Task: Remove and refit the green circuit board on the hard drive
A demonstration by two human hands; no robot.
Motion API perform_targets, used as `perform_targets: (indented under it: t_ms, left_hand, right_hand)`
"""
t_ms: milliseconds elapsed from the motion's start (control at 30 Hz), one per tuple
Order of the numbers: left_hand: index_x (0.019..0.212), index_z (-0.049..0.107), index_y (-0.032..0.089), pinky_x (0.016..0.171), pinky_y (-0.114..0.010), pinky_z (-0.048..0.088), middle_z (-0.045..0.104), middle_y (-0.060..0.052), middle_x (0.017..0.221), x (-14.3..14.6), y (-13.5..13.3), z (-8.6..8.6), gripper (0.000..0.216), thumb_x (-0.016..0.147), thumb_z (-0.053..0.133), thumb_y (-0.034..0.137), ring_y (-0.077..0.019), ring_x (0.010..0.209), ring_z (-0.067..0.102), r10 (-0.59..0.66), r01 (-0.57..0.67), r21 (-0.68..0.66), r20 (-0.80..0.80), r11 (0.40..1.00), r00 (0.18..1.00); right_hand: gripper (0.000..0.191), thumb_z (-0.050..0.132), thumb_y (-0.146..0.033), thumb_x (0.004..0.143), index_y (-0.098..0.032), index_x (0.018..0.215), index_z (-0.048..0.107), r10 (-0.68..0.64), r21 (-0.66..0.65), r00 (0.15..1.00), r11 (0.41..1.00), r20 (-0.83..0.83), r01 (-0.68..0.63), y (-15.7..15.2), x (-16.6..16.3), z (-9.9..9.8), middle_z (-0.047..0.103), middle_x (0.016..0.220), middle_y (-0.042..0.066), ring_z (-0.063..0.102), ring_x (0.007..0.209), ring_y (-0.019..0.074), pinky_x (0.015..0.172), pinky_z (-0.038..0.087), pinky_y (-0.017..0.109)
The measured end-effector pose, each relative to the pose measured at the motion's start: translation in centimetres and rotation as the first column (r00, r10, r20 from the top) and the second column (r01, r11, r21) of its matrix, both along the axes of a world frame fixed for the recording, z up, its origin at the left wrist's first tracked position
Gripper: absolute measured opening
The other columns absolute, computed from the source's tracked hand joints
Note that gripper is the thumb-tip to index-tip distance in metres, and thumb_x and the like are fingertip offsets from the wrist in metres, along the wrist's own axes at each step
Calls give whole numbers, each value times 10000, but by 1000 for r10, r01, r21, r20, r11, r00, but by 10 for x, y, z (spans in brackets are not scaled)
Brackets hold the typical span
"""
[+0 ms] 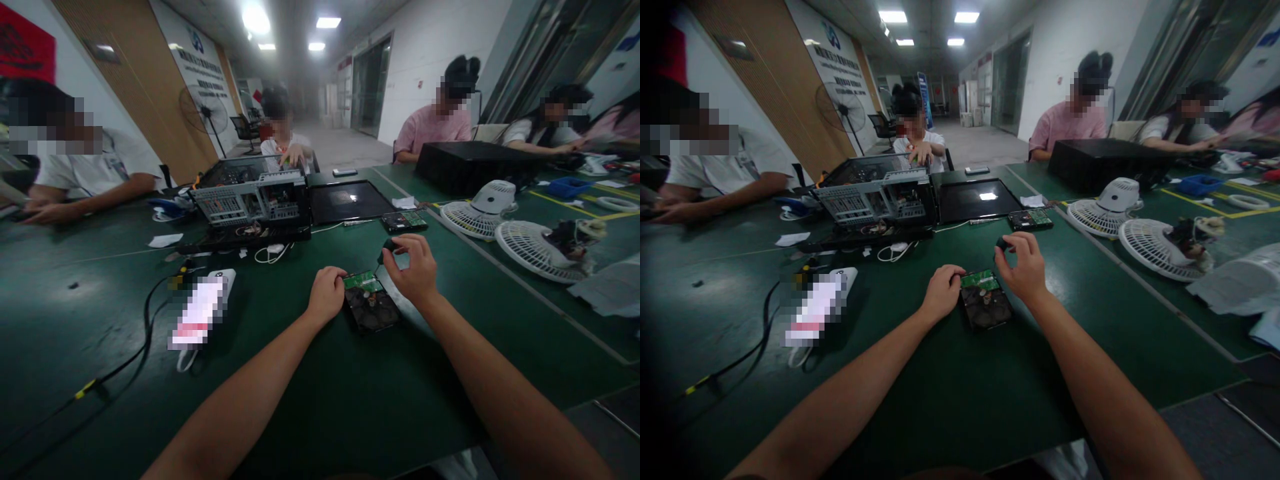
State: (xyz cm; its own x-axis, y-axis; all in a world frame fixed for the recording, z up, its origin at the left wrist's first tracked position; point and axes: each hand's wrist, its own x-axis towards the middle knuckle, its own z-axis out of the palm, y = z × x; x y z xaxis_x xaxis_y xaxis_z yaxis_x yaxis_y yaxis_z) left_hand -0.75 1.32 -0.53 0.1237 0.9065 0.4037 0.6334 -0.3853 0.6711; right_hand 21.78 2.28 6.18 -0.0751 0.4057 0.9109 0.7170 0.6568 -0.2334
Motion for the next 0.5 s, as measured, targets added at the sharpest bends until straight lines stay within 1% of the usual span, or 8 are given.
perform_targets:
  t_ms: [167, 233, 367, 500]
  left_hand:
    - [969, 721, 208, 1047, -404, 488, 689, -72, 1113, 0, 1, -2, 254, 902, 520, 69, -236, 1134, 604, 44, -43, 27, -2, 999, 999]
    - [962, 727, 208, 1050, -402, 486, 688, -72, 1109, -1, 1, -3, 249, 903, 526, 74, -235, 1133, 602, 47, -47, 29, -2, 998, 999]
    - [960, 735, 205, 1051, -397, 482, 689, -71, 1108, -1, 1, -3, 247, 911, 527, 81, -231, 1126, 601, 43, -43, 27, 0, 999, 999]
    - [957, 738, 201, 1046, -394, 484, 693, -72, 1102, -2, 1, -3, 251, 916, 523, 79, -229, 1120, 603, 41, -41, 22, 1, 999, 999]
  right_hand:
    - [315, 677, -211, 890, -238, 1179, 555, 59, -17, 998, 998, -3, -59, 0, -2, 0, 660, 1199, 111, 678, 1023, 239, 768, 634, 391]
    - [312, 672, -221, 895, -242, 1183, 551, 50, -28, 999, 998, -3, -50, 0, -2, 0, 662, 1195, 105, 686, 981, 230, 759, 633, 392]
    - [314, 701, -256, 882, -240, 1169, 575, -12, -22, 1000, 1000, 9, 12, -1, 0, 0, 629, 1104, 86, 664, 834, 192, 716, 618, 370]
    - [324, 702, -260, 877, -237, 1177, 583, -31, -23, 999, 999, 27, 31, -1, 1, 1, 602, 1055, 76, 638, 798, 185, 743, 611, 384]
